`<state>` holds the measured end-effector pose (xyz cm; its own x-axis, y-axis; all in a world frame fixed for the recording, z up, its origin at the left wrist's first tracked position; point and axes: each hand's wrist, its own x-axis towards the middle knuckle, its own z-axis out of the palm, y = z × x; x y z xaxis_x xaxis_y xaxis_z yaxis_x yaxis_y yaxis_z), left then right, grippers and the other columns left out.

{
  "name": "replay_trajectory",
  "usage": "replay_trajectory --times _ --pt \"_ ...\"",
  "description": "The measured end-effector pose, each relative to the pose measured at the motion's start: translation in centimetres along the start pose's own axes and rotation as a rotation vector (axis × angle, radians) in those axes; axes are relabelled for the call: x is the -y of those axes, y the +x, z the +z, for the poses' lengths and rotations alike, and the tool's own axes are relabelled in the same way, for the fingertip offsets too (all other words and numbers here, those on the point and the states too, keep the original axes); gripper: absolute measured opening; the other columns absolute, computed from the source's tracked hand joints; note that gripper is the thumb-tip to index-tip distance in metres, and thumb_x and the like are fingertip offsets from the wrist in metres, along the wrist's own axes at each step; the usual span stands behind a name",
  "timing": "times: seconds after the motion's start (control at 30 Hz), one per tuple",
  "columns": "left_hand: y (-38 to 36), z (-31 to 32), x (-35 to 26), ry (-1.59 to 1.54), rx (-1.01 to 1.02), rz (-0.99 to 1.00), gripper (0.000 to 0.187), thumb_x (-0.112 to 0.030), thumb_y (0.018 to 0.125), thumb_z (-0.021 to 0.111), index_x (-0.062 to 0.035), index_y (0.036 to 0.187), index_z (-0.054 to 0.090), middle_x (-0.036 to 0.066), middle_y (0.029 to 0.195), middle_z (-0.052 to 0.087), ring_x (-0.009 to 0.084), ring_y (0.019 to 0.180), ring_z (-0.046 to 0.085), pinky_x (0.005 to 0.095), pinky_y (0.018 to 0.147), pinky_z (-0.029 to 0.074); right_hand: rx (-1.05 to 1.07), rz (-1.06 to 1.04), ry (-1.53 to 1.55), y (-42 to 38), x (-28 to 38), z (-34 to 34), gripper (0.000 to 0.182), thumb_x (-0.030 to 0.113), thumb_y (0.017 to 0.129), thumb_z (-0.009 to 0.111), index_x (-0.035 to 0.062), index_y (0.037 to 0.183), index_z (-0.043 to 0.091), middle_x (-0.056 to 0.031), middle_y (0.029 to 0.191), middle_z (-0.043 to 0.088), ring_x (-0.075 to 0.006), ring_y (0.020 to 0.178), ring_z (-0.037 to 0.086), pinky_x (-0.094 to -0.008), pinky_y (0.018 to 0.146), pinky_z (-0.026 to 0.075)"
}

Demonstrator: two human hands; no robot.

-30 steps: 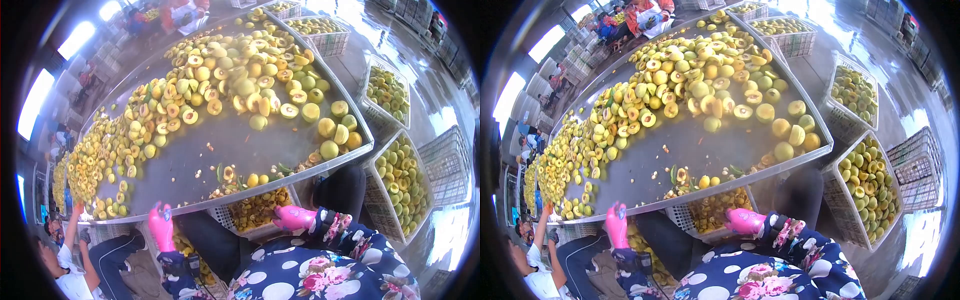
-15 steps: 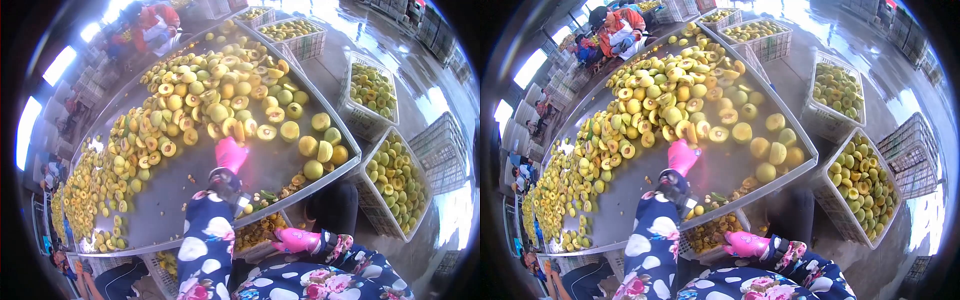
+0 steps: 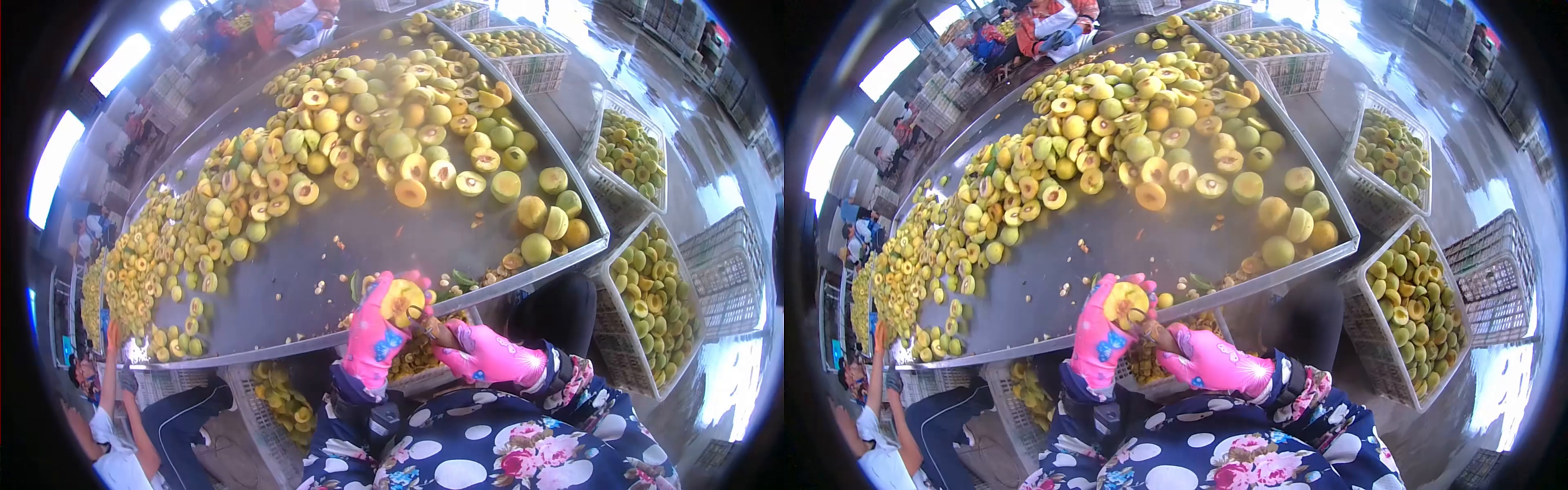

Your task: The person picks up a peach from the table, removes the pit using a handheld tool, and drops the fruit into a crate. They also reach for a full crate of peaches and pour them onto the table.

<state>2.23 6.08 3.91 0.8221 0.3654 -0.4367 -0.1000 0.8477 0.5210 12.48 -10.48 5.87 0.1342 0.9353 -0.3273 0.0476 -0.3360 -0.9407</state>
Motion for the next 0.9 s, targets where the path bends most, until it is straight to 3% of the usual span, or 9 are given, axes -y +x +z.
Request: replay_trajectory --times 0.13,0.23,0.43,0.53,0.63,0.73,0.9 --pt "-2.2 1.5 1.0 0.069 -0.119 0.069 0.038 -0.029 0.096 0.041 0.0038 0.113 0.052 0.017 0.105 0.06 0.0241 0.091 0.06 0.0344 0.079 0.051 -0.054 -0.083 -0.13 -0.1 0.2 0.9 0.028 0.018 0.088 0.054 -0.0025 0.105 0.046 -0.0242 0.08 0.06 -0.0415 0.081 0.06 -0.0413 0.065 0.045" --pt "-2.5 1.0 1.6 0.044 -0.069 0.097 0.037 -0.027 0.096 0.042 0.0045 0.111 0.053 0.017 0.104 0.06 0.0227 0.091 0.06 0.0314 0.077 0.051 -0.038 0.002 -0.193 -0.1 0.4 1.1 0.03 0.018 0.087 0.054 -0.0041 0.106 0.044 -0.0265 0.08 0.059 -0.0435 0.081 0.058 -0.0427 0.065 0.045" --pt "-2.7 1.2 2.5 0.117 -0.089 0.214 0.034 -0.024 0.095 0.044 0.0054 0.107 0.056 0.015 0.096 0.063 0.0198 0.082 0.062 0.0294 0.073 0.051 -0.057 -0.126 -0.311 0.2 -0.6 1.6 0.03 0.019 0.087 0.052 -0.006 0.101 0.043 -0.0267 0.075 0.058 -0.043 0.075 0.059 -0.045 0.063 0.045" --pt "-2.7 2.0 2.6 0.236 -0.207 0.206 0.032 -0.023 0.094 0.047 0.0052 0.101 0.06 0.013 0.089 0.064 0.0182 0.075 0.061 0.0279 0.07 0.05 -0.009 -0.094 -0.347 0.3 -1.9 1.5 0.03 0.019 0.087 0.05 -0.0059 0.101 0.043 -0.0259 0.071 0.058 -0.0424 0.072 0.059 -0.0449 0.061 0.045" --pt "-2.1 0.4 2.8 0.425 -0.1 0.191 0.029 -0.022 0.092 0.05 0.0044 0.093 0.063 0.011 0.084 0.064 0.0173 0.074 0.061 0.0264 0.067 0.05 0.046 -0.066 -0.528 0.3 -2.0 1.2 0.023 0.02 0.09 0.05 -0.0006 0.099 0.046 -0.0224 0.074 0.057 -0.041 0.073 0.059 -0.0401 0.06 0.045" --pt "-1.3 -0.6 3.7 0.47 -0.095 0.254 0.027 -0.021 0.091 0.053 0.0034 0.088 0.065 0.012 0.082 0.065 0.017 0.072 0.062 0.0251 0.063 0.05 0.036 -0.078 -0.405 0.2 -2.2 1.2 0.023 0.021 0.09 0.05 -0.0009 0.097 0.045 -0.0184 0.069 0.056 -0.0348 0.065 0.06 -0.0397 0.058 0.045" --pt "-1.1 -0.8 4.9 0.291 -0.172 0.247 0.025 -0.02 0.09 0.054 0.0033 0.095 0.063 0.015 0.084 0.066 0.0183 0.064 0.062 0.0263 0.056 0.051 0.197 0.167 0.166 0.1 -2.2 1.3 0.028 0.028 0.091 0.048 0.0005 0.097 0.045 -0.0036 0.059 0.05 -0.0129 0.046 0.051 -0.0266 0.041 0.041"
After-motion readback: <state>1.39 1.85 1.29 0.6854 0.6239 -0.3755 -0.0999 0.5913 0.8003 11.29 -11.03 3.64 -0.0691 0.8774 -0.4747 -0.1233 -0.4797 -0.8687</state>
